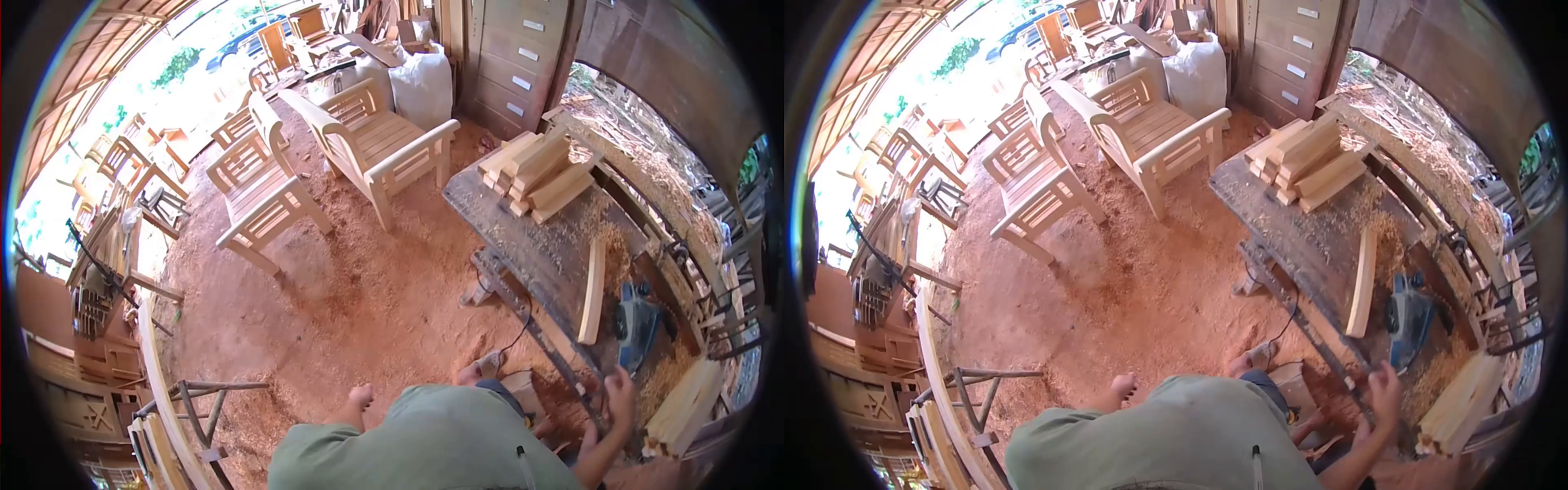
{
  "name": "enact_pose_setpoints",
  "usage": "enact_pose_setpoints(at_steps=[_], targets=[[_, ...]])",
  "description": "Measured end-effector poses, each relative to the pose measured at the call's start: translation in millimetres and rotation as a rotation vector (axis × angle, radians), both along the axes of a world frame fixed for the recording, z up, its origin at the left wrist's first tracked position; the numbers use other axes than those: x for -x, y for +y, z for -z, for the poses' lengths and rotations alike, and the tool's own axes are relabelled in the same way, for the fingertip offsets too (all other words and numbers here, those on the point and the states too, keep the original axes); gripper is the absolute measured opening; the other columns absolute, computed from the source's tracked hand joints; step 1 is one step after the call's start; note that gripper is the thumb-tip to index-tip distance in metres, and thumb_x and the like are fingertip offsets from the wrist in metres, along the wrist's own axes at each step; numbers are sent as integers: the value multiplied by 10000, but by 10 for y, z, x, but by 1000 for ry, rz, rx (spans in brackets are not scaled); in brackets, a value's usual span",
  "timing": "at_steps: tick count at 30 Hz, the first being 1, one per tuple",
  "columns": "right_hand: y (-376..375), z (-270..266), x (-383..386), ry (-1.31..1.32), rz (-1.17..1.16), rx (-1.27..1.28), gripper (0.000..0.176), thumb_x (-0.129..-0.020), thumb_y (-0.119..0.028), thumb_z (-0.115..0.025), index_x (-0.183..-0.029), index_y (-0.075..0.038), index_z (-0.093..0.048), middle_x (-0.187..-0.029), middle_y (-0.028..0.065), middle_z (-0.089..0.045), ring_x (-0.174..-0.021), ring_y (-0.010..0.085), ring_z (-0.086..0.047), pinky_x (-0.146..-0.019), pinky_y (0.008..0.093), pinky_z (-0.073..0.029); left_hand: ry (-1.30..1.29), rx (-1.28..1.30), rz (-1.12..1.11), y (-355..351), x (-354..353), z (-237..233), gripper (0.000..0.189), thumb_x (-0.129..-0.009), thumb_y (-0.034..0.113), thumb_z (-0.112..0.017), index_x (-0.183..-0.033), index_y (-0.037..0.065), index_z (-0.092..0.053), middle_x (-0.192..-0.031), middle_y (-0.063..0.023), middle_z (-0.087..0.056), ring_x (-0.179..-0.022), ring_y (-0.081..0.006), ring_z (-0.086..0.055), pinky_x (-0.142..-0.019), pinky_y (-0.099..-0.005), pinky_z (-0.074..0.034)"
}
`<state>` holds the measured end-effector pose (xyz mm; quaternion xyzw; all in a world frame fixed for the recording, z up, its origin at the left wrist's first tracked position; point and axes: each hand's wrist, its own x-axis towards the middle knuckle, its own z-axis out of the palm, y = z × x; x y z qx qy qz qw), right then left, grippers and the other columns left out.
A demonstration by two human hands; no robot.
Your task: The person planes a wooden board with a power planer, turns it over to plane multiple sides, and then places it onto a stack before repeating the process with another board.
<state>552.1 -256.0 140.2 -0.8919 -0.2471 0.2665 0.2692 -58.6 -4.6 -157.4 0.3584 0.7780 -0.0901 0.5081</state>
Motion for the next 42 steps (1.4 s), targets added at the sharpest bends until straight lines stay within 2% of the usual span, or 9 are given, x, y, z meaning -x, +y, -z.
enact_pose_setpoints(at_steps=[4, 6, 8, 12, 17, 20, 23, 30, 42], targets=[[396, 599, -1247, -133, 223, -213, 624, -904, -257, -682, -1426, 6, -461, -1287, 223, -594, -1156, 357, -596, -998, 395, -458, -7, 71, 122, 574, -439, 117, 463, -957, 448, -466, -999, 37, -675, -817, -105, -681, -641, -263, -613, -567, -462, -486], [340, 1015, -1897, -953, 334, 123, 633, -913, -283, -674, -1426, 14, -452, -1362, 249, -543, -1240, 413, -531, -1085, 437, -391, -42, -226, 283, 914, -799, 146, 491, -957, 469, -483, -984, 18, -677, -807, -110, -680, -613, -258, -606, -562, -431, -486], [402, 904, -2245, -739, 288, 249, 675, -908, -328, -668, -1453, -11, -428, -1429, 231, -490, -1312, 406, -467, -1122, 469, -346, -217, -258, -114, 1259, -1644, -641, 550, -963, 502, -511, -986, -21, -683, -846, -124, -694, -698, -242, -631, -607, -387, -497], [560, 981, -2597, -396, 405, 408, 730, -893, -420, -657, -1471, -37, -428, -1516, 207, -417, -1396, 385, -391, -1168, 514, -283, -190, -478, 405, 1901, -2692, -1054, 637, -966, 568, -502, -959, -31, -718, -964, -185, -725, -853, -242, -693, -733, -392, -539], [812, 672, -2365, 18, 481, -51, 426, -870, -260, -744, -1182, 20, -663, -1074, 109, -713, -895, 189, -681, -780, 329, -544, -375, -347, 862, 2539, -3848, -1143, 560, -993, 523, -437, -1004, 52, -741, -922, -184, -735, -865, -346, -701, -850, -459, -524], [682, 1031, -2368, 54, 519, -329, 376, -847, -345, -765, -1045, -36, -681, -738, -28, -594, -575, 68, -487, -509, 279, -388, -474, -192, 1111, 2616, -4541, -1378, 533, -996, 515, -465, -1008, 67, -753, -770, -149, -717, -781, -287, -695, -705, -443, -530], [1126, 114, -1917, 55, 552, 285, 350, -786, -431, -775, -688, -103, -697, -564, 30, -629, -595, 158, -628, -609, 320, -468, -557, -84, 1343, 2684, -5176, -1304, 538, -998, 500, -524, -886, 21, -743, -686, -59, -678, -561, -113, -552, -547, -308, -477], [1010, 947, -1613, -344, 893, 46, 589, -712, -439, -803, -1135, -47, -681, -1003, 198, -727, -978, 348, -702, -859, 430, -547, -865, -55, 1399, 2183, -6477, -1068, 514, -952, 471, -567, -851, -8, -723, -684, -112, -662, -671, -179, -630, -642, -360, -497], [1086, 885, -1571, -292, 957, 23, 523, -749, -487, -761, -1096, -107, -668, -898, 195, -720, -893, 390, -693, -797, 492, -556, 30, -658, 1450, 912, -8044, -1171, 933, -790, 576, -741, -1381, -90, -462, -1509, -257, -279, -1334, -400, -437, -1075, -517, -410]])
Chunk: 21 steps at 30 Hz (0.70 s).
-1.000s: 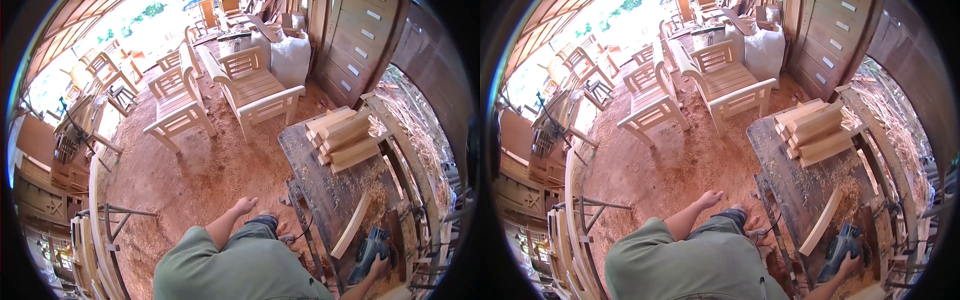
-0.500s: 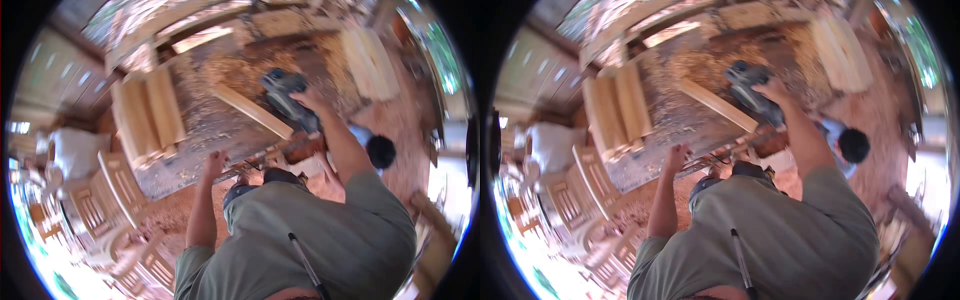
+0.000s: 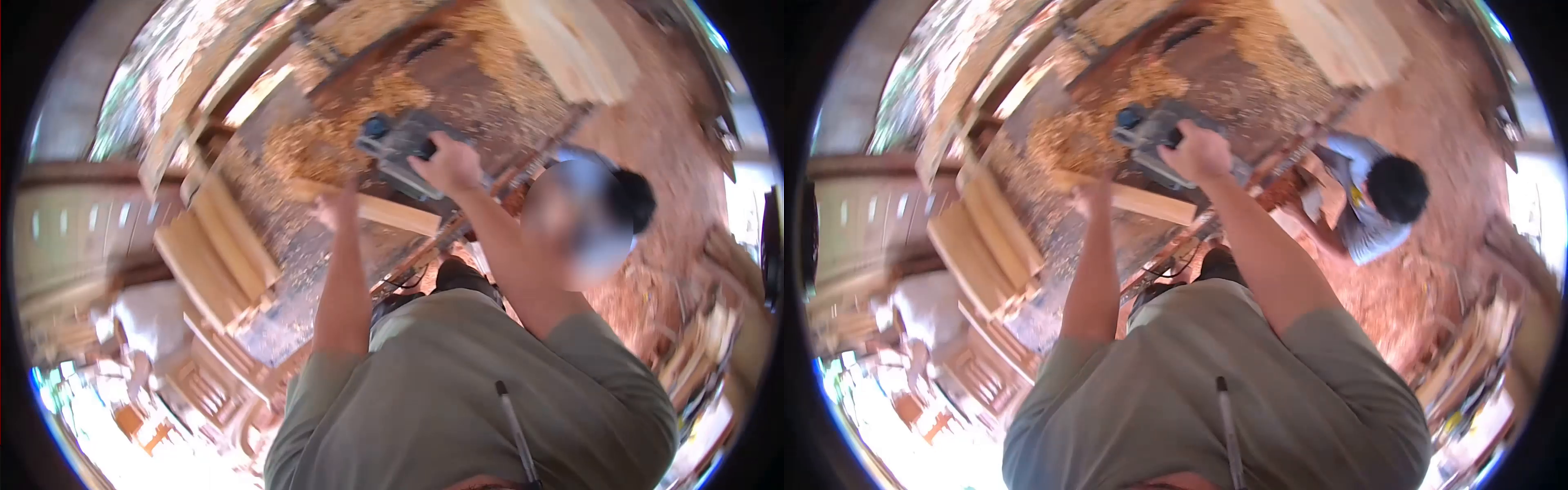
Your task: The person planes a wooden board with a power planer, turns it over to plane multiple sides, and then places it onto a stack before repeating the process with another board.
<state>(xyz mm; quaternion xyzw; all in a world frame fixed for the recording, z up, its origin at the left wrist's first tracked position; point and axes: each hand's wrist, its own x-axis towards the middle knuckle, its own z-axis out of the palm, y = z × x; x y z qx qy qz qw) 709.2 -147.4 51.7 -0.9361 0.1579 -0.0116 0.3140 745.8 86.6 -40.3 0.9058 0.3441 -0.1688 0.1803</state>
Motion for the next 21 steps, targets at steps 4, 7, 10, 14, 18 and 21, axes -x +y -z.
enact_pose_setpoints(at_steps=[4, 7, 10, 14, 18, 21], targets=[[-23, 49, -37, -17, -70, -1, 572, -745, -500, -765, -1124, -83, -667, -903, 204, -723, -889, 393, -698, -788, 492, -559, -243, 89, -235, 52, 133, -197, 831, -705, 465, -817, -1271, -78, -545, -1383, -253, -392, -1270, -401, -486, -1075, -484, -424], [-85, 42, -77, -9, -87, -30, 583, -742, -509, -769, -1117, -74, -667, -896, 205, -723, -882, 400, -697, -775, 499, -553, -342, 105, -248, 165, 397, -213, 743, -672, 367, -814, -1212, -84, -574, -1364, -259, -401, -1259, -416, -488, -1071, -451, -435], [-122, 10, -37, 13, -149, -160, 592, -763, -522, -755, -1114, -55, -663, -903, 222, -717, -896, 423, -686, -781, 489, -547, -326, 22, -285, 371, 738, -179, 701, -649, 311, -792, -1179, -98, -584, -1386, -271, -386, -1262, -433, -482, -1061, -440, -443], [-438, 173, -207, 147, -255, -609, 603, -906, -588, -605, -1106, -22, -656, -736, 156, -680, -648, 288, -671, -593, 371, -518, -425, -18, -284, 662, 728, -57, 783, -662, 366, -818, -1207, -132, -556, -1412, -289, -363, -1276, -452, -469, -1064, -447, -437], [-390, -30, -223, 520, -229, -1015, 663, -975, -647, -461, -1081, -15, -633, -611, 62, -584, -478, 133, -533, -455, 272, -413, -476, 93, -293, 1222, 466, 182, 857, -718, 492, -818, -1261, -112, -542, -1456, -287, -361, -1315, -441, -445, -1095, -426, -408], [-266, -34, -223, 536, -222, -832, 623, -989, -601, -455, -992, -4, -632, -591, 64, -573, -452, 145, -512, -439, 277, -388, -578, 113, -94, 1446, 402, 149, 761, -761, 491, -782, -1271, -35, -576, -1514, -250, -337, -1347, -440, -412, -1126, -424, -377]])
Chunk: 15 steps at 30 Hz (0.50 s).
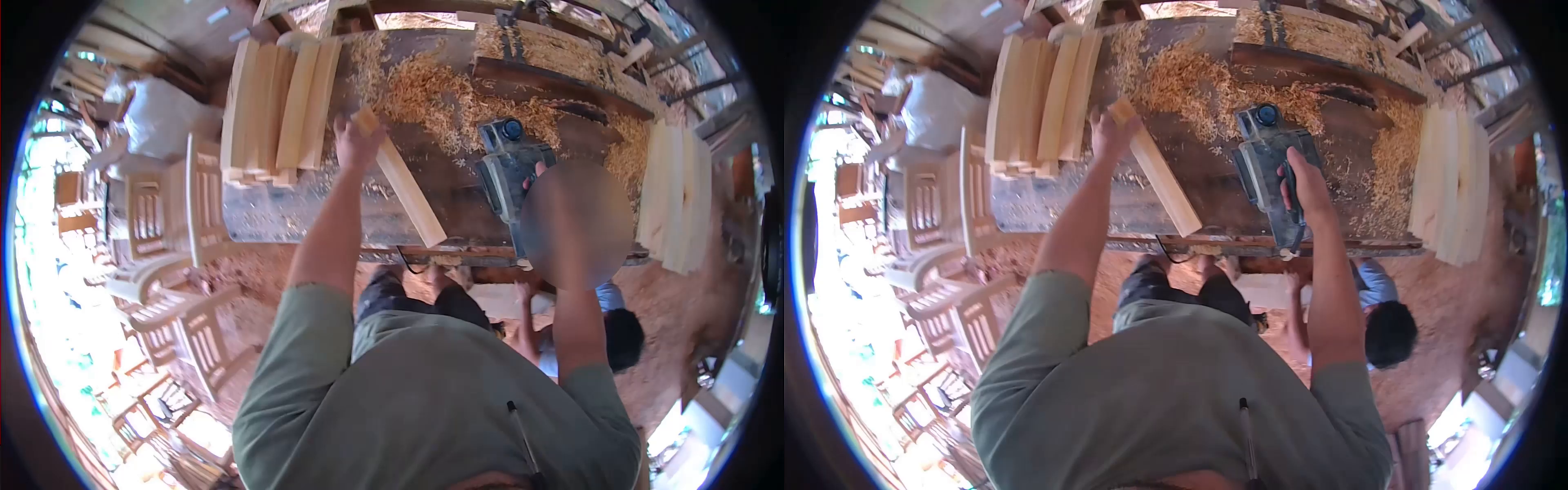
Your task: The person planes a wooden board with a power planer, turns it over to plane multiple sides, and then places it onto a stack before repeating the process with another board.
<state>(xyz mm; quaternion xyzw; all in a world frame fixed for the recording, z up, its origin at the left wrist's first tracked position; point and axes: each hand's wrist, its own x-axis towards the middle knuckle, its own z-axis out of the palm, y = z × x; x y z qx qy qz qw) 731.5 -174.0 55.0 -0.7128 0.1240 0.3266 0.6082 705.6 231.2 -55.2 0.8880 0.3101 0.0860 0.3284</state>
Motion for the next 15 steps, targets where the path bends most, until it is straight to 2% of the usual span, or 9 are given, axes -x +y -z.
enact_pose_setpoints(at_steps=[1, 2, 4, 8, 9, 10, 15], targets=[[56, -7, -9, -12, -2, 71, 602, -998, -574, -455, -977, 1, -633, -583, 62, -566, -444, 141, -503, -436, 275, -378, -17, -70, 77, 1, -31, -129, 716, -782, 490, -765, -1269, -5, -590, -1535, -236, -321, -1365, -436, -391, -1140, -427, -362], [176, -116, 14, -24, -32, 96, 602, -998, -574, -455, -977, 1, -633, -583, 62, -566, -444, 141, -503, -436, 275, -378, -28, -46, 47, 11, -85, -148, 716, -782, 490, -765, -1269, -5, -590, -1535, -236, -321, -1365, -436, -391, -1140, -427, -362], [432, -397, 313, -110, -86, 247, 528, -998, -484, -512, -984, 26, -649, -586, 46, -552, -464, 113, -501, -430, 274, -367, -127, -255, 239, 49, -160, -99, 556, -834, 444, -705, -1209, 39, -640, -1548, -204, -322, -1408, -422, -332, -1152, -468, -331], [469, -513, 907, -148, -45, 52, 492, -1004, -454, -525, -984, 22, -646, -594, 29, -552, -486, 90, -495, -451, 257, -364, -37, -318, 187, 65, -370, 247, 452, -867, 406, -630, -1142, 51, -677, -1509, -183, -378, -1404, -408, -322, -1148, -508, -312], [504, -503, 1034, -158, -51, -36, 483, -1006, -445, -525, -994, 22, -649, -602, 25, -556, -501, 83, -496, -462, 250, -366, -103, -300, 216, 124, -431, 358, 432, -877, 394, -594, -1114, 44, -686, -1475, -185, -409, -1380, -410, -343, -1142, -518, -313], [554, -497, 1146, -140, -55, -22, 483, -1006, -445, -525, -994, 22, -649, -602, 25, -556, -501, 83, -496, -462, 250, -366, -164, -283, 250, 135, -417, 397, 420, -886, 382, -558, -1086, 38, -695, -1441, -188, -440, -1357, -412, -365, -1135, -528, -315], [750, -366, 1606, -10, -97, -91, 344, -994, -338, -581, -863, -20, -601, -633, 14, -565, -552, 71, -503, -502, 233, -387, -69, -326, 212, 215, -654, 238, 455, -916, 432, -532, -1080, 45, -706, -1392, -192, -480, -1313, -410, -407, -1127, -528, -325]])
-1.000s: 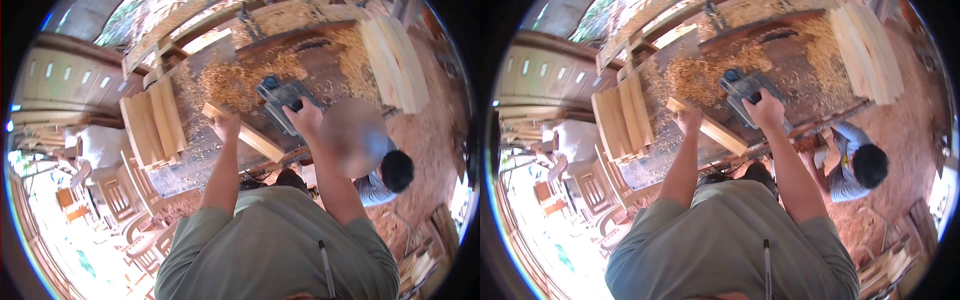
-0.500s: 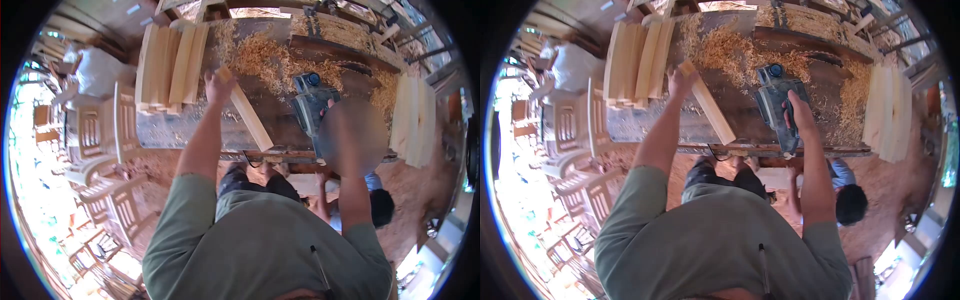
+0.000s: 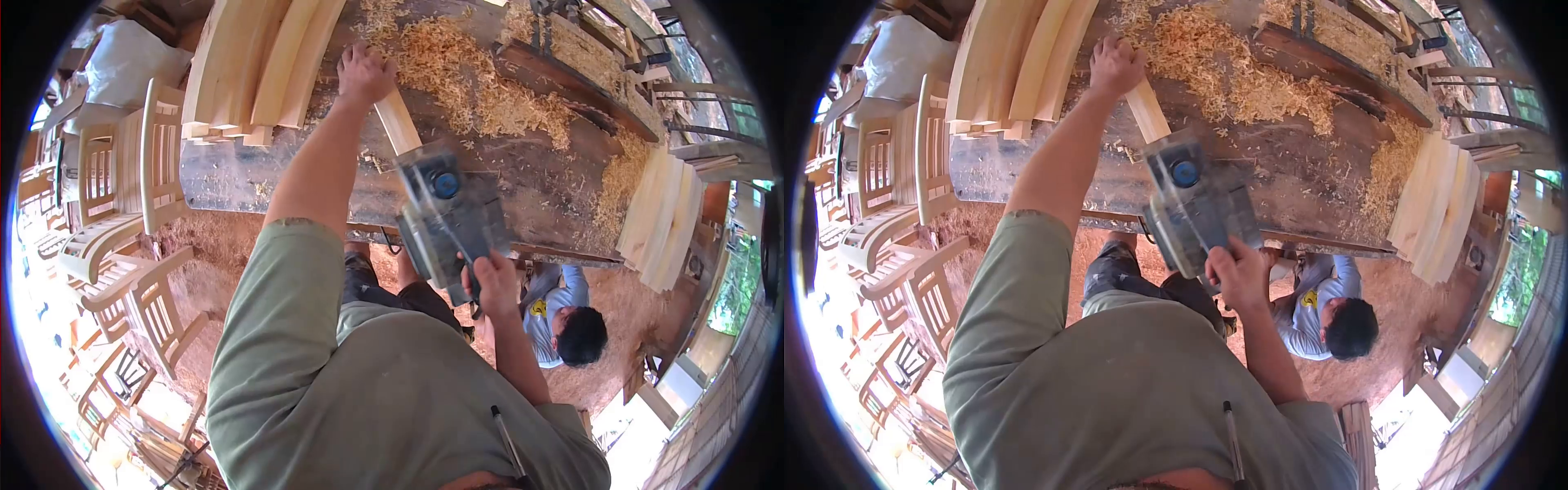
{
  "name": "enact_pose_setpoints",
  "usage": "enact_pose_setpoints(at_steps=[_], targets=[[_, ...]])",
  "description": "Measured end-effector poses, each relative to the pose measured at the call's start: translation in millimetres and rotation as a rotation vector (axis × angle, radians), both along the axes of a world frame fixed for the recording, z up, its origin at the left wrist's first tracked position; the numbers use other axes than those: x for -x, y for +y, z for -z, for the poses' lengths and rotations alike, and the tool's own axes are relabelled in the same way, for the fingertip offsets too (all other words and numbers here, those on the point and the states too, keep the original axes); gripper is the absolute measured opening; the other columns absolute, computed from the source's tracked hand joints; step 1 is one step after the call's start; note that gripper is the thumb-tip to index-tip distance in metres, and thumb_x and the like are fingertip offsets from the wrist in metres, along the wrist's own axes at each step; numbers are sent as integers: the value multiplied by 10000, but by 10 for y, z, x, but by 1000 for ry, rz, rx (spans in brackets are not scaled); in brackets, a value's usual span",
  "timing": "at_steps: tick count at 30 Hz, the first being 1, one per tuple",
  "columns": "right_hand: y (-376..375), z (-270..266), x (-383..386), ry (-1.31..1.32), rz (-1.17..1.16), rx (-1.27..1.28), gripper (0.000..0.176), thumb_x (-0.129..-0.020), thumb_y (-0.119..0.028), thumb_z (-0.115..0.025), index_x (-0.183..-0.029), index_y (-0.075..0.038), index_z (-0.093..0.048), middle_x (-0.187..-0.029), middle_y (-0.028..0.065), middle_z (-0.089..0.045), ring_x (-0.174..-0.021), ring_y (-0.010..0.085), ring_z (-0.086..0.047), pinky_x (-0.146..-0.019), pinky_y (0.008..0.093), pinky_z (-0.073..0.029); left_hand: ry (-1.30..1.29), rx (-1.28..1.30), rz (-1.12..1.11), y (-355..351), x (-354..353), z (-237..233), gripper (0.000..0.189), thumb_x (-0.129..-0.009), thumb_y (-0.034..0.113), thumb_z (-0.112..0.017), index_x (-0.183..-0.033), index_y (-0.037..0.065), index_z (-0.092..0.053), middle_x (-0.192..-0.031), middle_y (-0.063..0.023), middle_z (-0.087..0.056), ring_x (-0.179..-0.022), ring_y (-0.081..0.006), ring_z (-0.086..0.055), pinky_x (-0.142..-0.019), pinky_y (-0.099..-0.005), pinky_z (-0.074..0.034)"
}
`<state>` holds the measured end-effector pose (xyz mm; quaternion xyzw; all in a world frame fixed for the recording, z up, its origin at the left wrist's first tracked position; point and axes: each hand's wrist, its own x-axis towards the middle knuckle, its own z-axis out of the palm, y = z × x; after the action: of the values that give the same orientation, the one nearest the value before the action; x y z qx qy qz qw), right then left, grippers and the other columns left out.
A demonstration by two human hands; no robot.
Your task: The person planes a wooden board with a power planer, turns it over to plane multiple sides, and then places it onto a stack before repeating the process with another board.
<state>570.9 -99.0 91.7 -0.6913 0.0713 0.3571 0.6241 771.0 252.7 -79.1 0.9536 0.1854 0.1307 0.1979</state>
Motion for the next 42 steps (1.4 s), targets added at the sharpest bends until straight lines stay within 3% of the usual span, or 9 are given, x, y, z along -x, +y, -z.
enact_pose_setpoints(at_steps=[3, 9, 11, 14, 21, 23, 29, 35, 42], targets=[[5, 92, 146, 30, -26, -2, 310, -977, -292, -608, -811, -33, -568, -628, 5, -558, -552, 68, -499, -506, 236, -387, 95, 9, 6, 71, -37, -91, 520, -927, 515, -528, -1055, 49, -720, -1415, -171, -471, -1335, -397, -392, -1124, -536, -323], [-85, 120, 238, 97, -4, 38, 296, -946, -281, -632, -803, -31, -565, -619, 2, -554, -554, 63, -499, -506, 237, -388, -100, 96, 183, 468, -147, -67, 551, -901, 573, -594, -949, 36, -709, -1179, -176, -659, -1153, -383, -593, -994, -501, -454], [-64, 131, 224, 62, -41, 58, 291, -936, -270, -633, -781, -31, -569, -611, 1, -558, -548, 64, -506, -504, 238, -390, 277, 254, 91, 496, -216, -436, 676, -912, 652, -479, -1009, 32, -730, -1104, -188, -700, -1100, -358, -645, -940, -465, -506], [-14, 162, 165, 86, -101, 101, 349, -968, -312, -570, -928, 32, -618, -657, 39, -597, -558, 95, -532, -517, 257, -421, 412, 346, -9, 530, -266, -713, 757, -890, 716, -444, -1065, 35, -727, -1162, -221, -686, -1180, -339, -617, -1002, -455, -475], [636, 71, -363, 96, -60, 166, 301, -955, -249, -554, -858, 29, -613, -592, 43, -572, -498, 108, -516, -473, 271, -399, 499, 404, 22, 747, -400, -635, 922, -868, 786, -399, -1227, -22, -659, -1273, -281, -621, -1262, -400, -556, -1089, -440, -408], [825, 71, -541, 69, -17, 166, 396, -929, -356, -631, -734, -12, -604, -573, 16, -572, -490, 81, -523, -471, 261, -387, 459, 422, 28, 767, -410, -603, 1011, -819, 851, -394, -1177, -51, -678, -1240, -310, -626, -1242, -433, -557, -1062, -453, -414], [1324, 52, -999, -7, -73, 182, 437, -969, -400, -582, -840, 17, -613, -554, 55, -549, -441, 111, -485, -439, 269, -357, 542, 427, 77, 784, -454, -725, 1083, -814, 877, -354, -1209, -87, -648, -1278, -321, -600, -1264, -430, -541, -1074, -458, -399], [1779, 25, -1426, -14, -52, 150, 518, -903, -487, -639, -759, 10, -623, -532, 41, -551, -439, 113, -515, -429, 280, -372, 537, 581, 27, 820, -541, -643, 1052, -855, 849, -290, -1311, -49, -593, -1432, -280, -498, -1376, -405, -436, -1148, -433, -313], [2015, 68, -1667, -44, -35, 100, 579, -887, -542, -656, -765, 24, -637, -545, 48, -556, -423, 121, -516, -400, 285, -387, 505, 718, 86, 1043, -501, -428, 916, -895, 793, -314, -1293, 33, -636, -1343, -281, -570, -1286, -414, -516, -1078, -440, -373]])
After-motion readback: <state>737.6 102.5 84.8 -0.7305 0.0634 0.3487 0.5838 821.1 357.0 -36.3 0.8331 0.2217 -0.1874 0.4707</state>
